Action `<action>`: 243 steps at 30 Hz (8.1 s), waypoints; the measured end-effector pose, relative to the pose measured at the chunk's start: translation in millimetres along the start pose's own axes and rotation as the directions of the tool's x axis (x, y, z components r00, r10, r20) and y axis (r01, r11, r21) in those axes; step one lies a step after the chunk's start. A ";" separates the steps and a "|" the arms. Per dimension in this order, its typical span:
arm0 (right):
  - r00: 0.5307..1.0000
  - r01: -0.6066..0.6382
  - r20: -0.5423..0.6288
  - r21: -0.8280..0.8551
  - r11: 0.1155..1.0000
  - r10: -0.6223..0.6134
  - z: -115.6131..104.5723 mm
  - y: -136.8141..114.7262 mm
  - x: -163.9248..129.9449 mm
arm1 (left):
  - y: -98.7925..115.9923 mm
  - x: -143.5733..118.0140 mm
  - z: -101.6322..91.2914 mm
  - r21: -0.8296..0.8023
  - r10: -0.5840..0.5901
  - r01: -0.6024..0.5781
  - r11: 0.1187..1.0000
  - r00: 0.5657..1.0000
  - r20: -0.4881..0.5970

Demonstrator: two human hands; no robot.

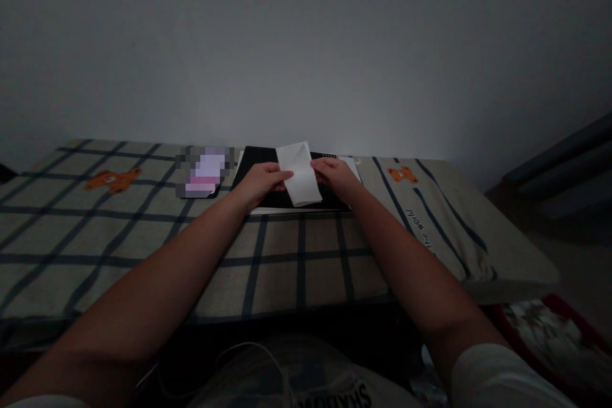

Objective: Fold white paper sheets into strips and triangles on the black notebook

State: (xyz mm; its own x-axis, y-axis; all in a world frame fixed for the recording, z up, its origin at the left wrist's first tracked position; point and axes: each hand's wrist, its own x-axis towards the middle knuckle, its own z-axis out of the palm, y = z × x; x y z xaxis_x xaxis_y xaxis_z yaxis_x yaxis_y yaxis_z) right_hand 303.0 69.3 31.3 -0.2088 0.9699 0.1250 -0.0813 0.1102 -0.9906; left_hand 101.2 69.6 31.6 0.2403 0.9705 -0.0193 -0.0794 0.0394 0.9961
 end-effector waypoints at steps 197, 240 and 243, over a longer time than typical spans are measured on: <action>0.993 -0.005 -0.116 -0.151 0.988 -0.013 -1.2 4.9 2.3 | 2.1 1.3 -4.3 -0.037 -0.051 0.054 0.998 0.996 0.072; 0.990 -0.041 -0.136 0.003 0.999 0.041 -1.4 5.7 4.5 | 7.1 -1.2 -1.9 0.147 -0.035 0.047 0.988 0.996 -0.081; 0.994 -0.066 -0.086 0.008 0.998 0.067 -2.3 6.5 3.5 | 6.1 0.1 -2.8 0.156 -0.011 0.028 0.987 0.994 -0.108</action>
State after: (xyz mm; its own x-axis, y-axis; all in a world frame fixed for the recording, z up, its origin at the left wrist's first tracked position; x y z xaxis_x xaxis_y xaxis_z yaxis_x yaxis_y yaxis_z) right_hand 303.9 73.9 25.1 -0.1293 0.9902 0.0536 -0.0747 0.0441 -0.9962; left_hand 98.0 70.6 37.4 0.1352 0.9900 -0.0396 0.0789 0.0291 0.9965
